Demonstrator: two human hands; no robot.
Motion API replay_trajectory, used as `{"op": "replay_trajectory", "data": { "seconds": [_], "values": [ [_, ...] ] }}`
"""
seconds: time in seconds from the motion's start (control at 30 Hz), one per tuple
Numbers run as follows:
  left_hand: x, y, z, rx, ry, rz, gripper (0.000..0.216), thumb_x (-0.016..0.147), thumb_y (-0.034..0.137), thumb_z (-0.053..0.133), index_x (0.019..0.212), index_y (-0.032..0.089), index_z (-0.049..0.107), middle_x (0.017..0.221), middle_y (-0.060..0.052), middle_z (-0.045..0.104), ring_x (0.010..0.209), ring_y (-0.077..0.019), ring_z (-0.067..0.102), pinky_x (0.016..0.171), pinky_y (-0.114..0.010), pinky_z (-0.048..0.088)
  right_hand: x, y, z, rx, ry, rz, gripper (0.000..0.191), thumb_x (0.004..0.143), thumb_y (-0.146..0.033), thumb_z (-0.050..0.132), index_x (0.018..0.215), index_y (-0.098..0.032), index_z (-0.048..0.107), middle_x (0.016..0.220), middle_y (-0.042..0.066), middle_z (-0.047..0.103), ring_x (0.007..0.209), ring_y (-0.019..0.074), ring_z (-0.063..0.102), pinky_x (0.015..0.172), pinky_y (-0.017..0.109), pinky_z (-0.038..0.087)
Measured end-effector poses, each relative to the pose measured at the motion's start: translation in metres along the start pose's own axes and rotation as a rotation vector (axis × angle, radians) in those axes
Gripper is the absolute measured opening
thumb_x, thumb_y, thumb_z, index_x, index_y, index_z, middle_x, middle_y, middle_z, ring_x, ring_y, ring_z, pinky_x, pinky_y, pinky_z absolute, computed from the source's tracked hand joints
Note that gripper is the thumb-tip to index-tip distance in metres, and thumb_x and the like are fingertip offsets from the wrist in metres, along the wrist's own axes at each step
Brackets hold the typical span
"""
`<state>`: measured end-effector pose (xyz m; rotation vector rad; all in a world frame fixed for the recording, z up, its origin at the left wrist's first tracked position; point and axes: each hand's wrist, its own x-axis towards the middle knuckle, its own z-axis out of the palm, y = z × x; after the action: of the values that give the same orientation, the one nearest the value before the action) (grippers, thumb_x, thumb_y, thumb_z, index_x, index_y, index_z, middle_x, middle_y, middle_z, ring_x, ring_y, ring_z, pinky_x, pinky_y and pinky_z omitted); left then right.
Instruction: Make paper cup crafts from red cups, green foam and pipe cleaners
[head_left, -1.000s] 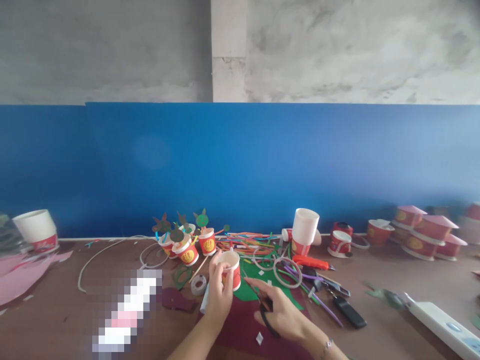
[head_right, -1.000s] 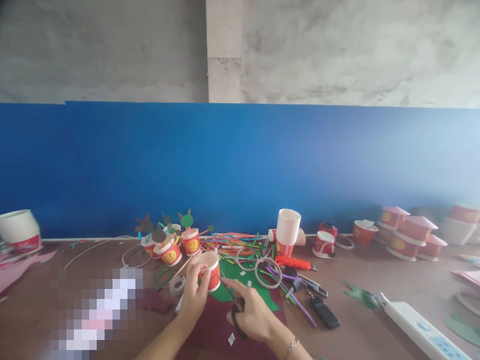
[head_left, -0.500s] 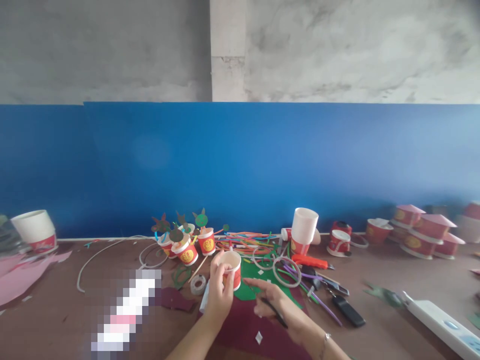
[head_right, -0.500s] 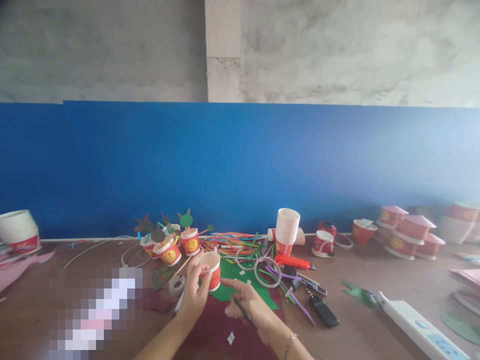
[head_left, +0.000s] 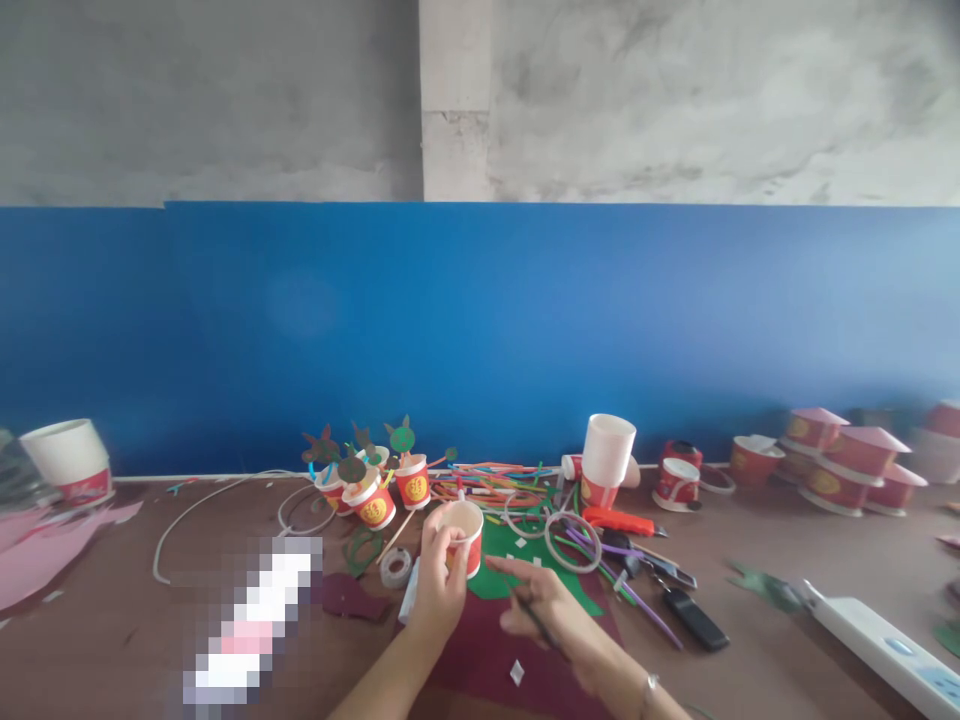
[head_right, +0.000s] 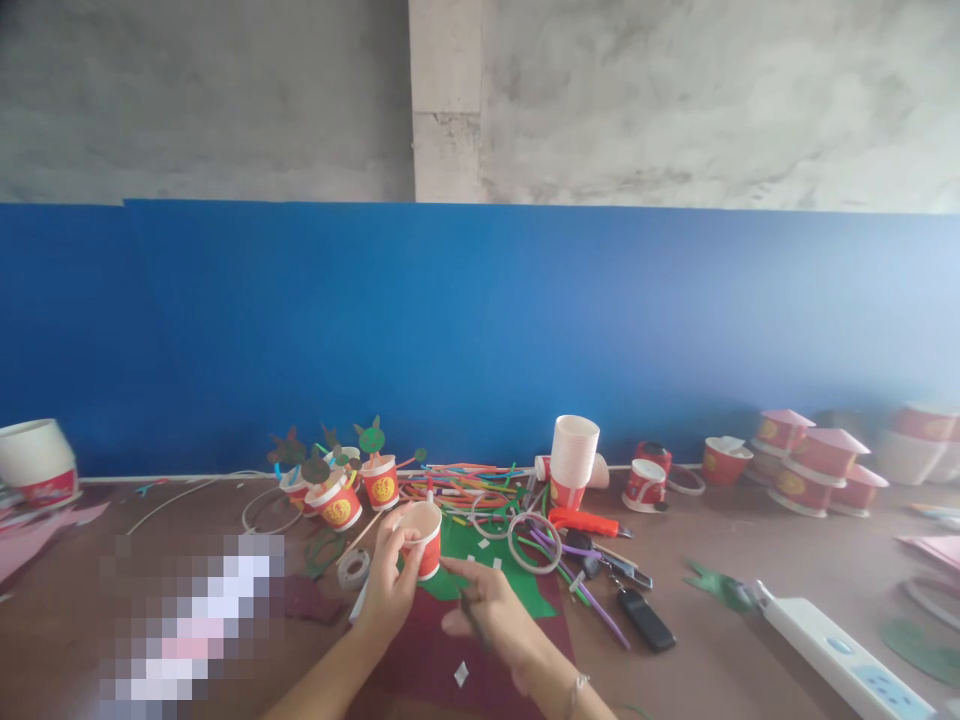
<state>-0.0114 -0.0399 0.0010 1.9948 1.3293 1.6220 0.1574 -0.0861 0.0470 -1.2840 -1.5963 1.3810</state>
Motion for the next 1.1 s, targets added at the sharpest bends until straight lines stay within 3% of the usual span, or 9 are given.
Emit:
{"op": "replay_trajectory", "data": {
  "seconds": [0.1,0.27,0.33,0.53,0.6,0.83,0.9,1.03,1.1],
  "values": [
    [0.000,-0.002,0.001,-0.003,0.015,0.010,0.016,0.090,0.023,0.041,0.089,0.018,0.056,0.132,-0.015,0.045,0.114,-0.0234,0.052,0.088,-0.035,0.048,0.003,-0.001,-0.001,0.267,-0.070,0.128,0.060,0.063,-0.027,0.045,0.120,-0.015,0.054,0.054,-0.009,0.026,0.046,0.0084,0.015,0.041,0.020,0.015],
    [0.001,-0.003,0.002,0.004,0.029,0.026,0.013,0.089,0.022,0.043,0.088,0.019,0.056,0.130,-0.013,0.048,0.116,-0.0234,0.051,0.090,-0.036,0.048,0.001,0.011,0.004,-0.410,0.140,-0.223,0.069,0.051,-0.013,0.048,0.118,-0.022,0.059,0.057,-0.005,0.041,0.054,0.0109,0.032,0.053,0.024,0.025],
    [0.001,-0.003,0.002,0.006,0.035,0.029,0.013,0.089,0.022,0.044,0.087,0.019,0.056,0.130,-0.013,0.048,0.117,-0.0236,0.051,0.090,-0.036,0.048,0.000,0.012,0.005,-0.531,0.177,-0.292,0.071,0.049,-0.011,0.048,0.117,-0.025,0.060,0.059,-0.004,0.045,0.056,0.0120,0.035,0.055,0.025,0.025],
    [0.000,-0.006,0.003,0.004,0.036,0.037,0.014,0.089,0.022,0.043,0.089,0.019,0.056,0.129,-0.015,0.049,0.115,-0.0252,0.052,0.086,-0.037,0.051,0.002,-0.004,0.000,0.333,-0.093,0.144,0.057,0.060,-0.029,0.049,0.115,-0.015,0.056,0.053,-0.010,0.023,0.046,0.0076,0.012,0.042,0.021,0.011],
    [0.000,-0.006,0.003,0.000,0.036,0.033,0.013,0.089,0.022,0.043,0.089,0.019,0.056,0.129,-0.015,0.049,0.116,-0.0255,0.052,0.087,-0.038,0.050,0.001,-0.006,-0.001,0.390,-0.110,0.163,0.058,0.061,-0.031,0.047,0.116,-0.014,0.054,0.054,-0.010,0.022,0.046,0.0079,0.011,0.042,0.021,0.011],
    [0.000,-0.002,0.002,-0.018,0.026,0.024,0.015,0.089,0.022,0.042,0.086,0.019,0.056,0.130,-0.014,0.048,0.115,-0.0235,0.053,0.085,-0.035,0.051,-0.003,0.009,0.005,-0.583,0.168,-0.280,0.072,0.049,-0.011,0.047,0.119,-0.024,0.059,0.060,-0.004,0.044,0.057,0.0114,0.031,0.055,0.026,0.022],
    [0.000,-0.002,0.002,-0.015,0.024,0.030,0.014,0.089,0.022,0.042,0.086,0.019,0.056,0.130,-0.014,0.048,0.114,-0.0233,0.053,0.085,-0.035,0.051,-0.002,0.010,0.005,-0.444,0.130,-0.202,0.070,0.051,-0.012,0.049,0.120,-0.022,0.058,0.057,-0.005,0.042,0.054,0.0104,0.029,0.053,0.025,0.021],
    [0.000,-0.003,0.002,-0.007,0.014,0.035,0.014,0.089,0.022,0.042,0.087,0.019,0.056,0.129,-0.014,0.048,0.113,-0.0234,0.054,0.085,-0.035,0.050,0.003,0.002,-0.001,0.348,-0.054,0.132,0.058,0.062,-0.027,0.051,0.119,-0.015,0.054,0.052,-0.010,0.028,0.045,0.0069,0.015,0.042,0.021,0.012],
    [0.000,-0.004,0.002,-0.007,0.012,0.034,0.015,0.090,0.022,0.041,0.087,0.019,0.055,0.129,-0.015,0.047,0.116,-0.0239,0.052,0.087,-0.036,0.050,0.004,0.000,-0.004,0.546,-0.119,0.193,0.056,0.062,-0.030,0.051,0.116,-0.014,0.054,0.052,-0.011,0.024,0.044,0.0065,0.010,0.040,0.020,0.009]
  ]
}}
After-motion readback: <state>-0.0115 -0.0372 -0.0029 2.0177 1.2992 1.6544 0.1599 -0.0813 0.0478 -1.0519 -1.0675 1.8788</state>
